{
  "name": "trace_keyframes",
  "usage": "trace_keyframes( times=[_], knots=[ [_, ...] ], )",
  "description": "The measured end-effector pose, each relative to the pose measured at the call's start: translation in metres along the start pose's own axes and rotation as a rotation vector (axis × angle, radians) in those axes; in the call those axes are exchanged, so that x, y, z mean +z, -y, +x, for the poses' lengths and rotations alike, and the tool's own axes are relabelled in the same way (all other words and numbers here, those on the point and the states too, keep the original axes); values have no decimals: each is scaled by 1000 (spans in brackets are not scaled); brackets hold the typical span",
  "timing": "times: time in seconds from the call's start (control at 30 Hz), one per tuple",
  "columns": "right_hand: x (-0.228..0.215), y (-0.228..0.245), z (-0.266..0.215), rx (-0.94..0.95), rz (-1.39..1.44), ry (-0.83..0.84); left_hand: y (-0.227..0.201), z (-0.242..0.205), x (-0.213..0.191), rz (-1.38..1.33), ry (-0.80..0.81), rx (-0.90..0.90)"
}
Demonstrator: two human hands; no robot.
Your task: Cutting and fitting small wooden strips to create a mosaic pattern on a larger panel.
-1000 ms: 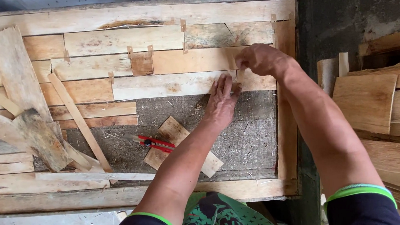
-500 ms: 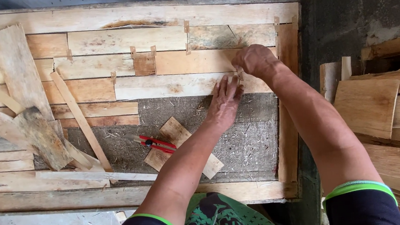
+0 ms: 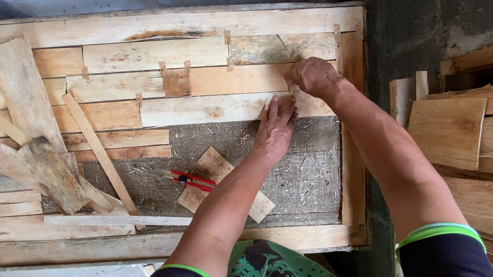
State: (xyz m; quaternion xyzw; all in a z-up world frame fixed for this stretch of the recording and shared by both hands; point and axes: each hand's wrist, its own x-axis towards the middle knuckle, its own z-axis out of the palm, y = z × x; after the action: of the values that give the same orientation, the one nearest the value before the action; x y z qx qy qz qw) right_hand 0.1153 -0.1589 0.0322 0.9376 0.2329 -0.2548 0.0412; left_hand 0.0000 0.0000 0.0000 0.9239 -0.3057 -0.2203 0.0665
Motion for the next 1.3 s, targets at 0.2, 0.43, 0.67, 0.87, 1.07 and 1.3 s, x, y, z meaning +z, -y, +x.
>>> trace_keyframes(
  times=[0.2,0.43,0.67,0.87,1.07,1.3],
  knots=[
    [-5,1,-2,64,112,79,-3,-4,-13,17,92,-10],
    [-6,7,10,157,166,137,-4,-2,-13,44,126,-17],
    [-13,-3,34,261,24,138,-2,2,1,10,65,-21],
    [-6,-11,34,363,316,86,-4,-6,-14,-37,57,-14],
    [21,-11,8,402,585,-95,-4,-7,-13,-77,0,-1],
    [56,2,-20,351,315,-227,-5,-11,-6,-126,-62,-47]
  ],
)
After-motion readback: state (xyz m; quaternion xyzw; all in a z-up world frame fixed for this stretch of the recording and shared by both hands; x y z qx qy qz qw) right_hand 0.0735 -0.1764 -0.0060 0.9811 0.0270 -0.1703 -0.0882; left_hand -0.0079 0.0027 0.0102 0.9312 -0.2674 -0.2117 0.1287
